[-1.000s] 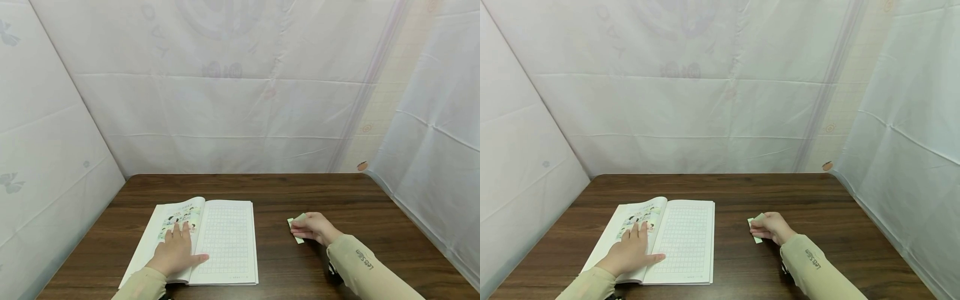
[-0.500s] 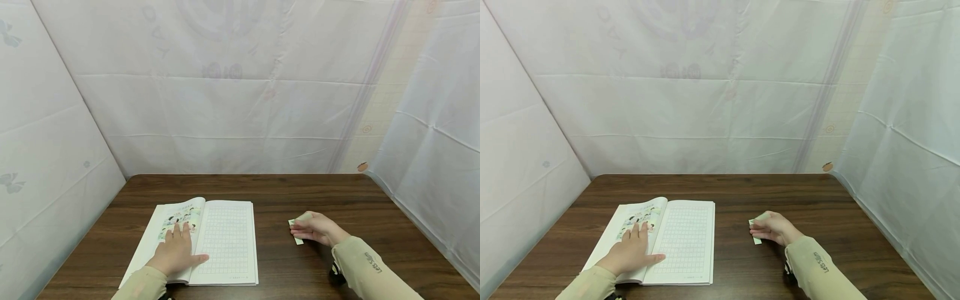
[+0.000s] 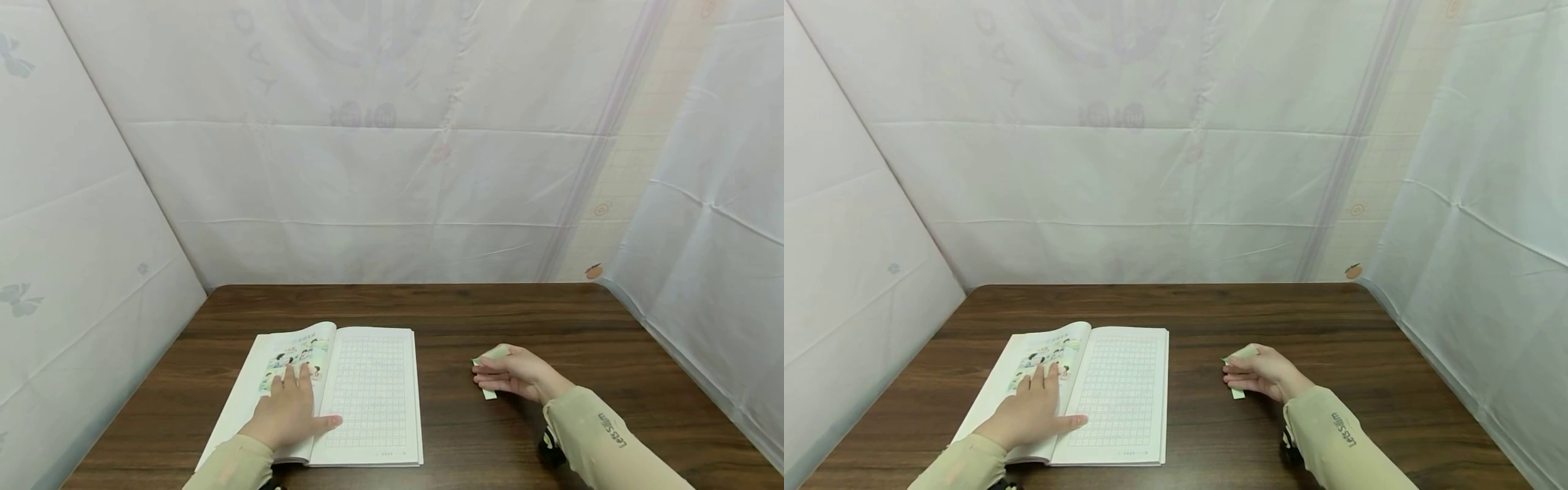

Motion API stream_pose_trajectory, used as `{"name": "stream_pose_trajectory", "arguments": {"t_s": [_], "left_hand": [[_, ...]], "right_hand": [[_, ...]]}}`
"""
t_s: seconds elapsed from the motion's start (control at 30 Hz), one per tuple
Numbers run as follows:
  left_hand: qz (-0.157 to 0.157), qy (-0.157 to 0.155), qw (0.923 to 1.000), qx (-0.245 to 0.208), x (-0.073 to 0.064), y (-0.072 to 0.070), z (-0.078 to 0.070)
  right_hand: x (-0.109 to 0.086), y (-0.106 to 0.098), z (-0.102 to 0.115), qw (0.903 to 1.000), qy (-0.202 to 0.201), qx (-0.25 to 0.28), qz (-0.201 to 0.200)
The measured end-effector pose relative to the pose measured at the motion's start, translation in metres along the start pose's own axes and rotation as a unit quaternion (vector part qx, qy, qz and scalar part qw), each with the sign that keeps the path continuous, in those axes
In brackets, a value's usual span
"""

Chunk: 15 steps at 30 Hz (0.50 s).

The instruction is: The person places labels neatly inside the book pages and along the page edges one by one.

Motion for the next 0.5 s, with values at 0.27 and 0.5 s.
{"name": "stream_pose_trajectory", "arguments": {"t_s": [0.27,0.5], "left_hand": [[0.001,-0.002,1.0,0.0,-0.001,0.0,0.0],[0.0,0.0,1.0,0.0,-0.001,-0.001,0.001]], "right_hand": [[-0.003,0.002,0.004,0.9999,-0.006,0.013,0.008],[-0.004,0.006,0.014,0.9997,-0.022,0.003,0.012]]}}
Point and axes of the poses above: each hand's wrist, its own x-axis towards the middle knuckle, its own y-axis out of the palm, z = x × y, the point moved 7 cm from there along x, towards the middle knuckle, and after that the axes turned 11 degrees about -x, right-handed, at the moved point
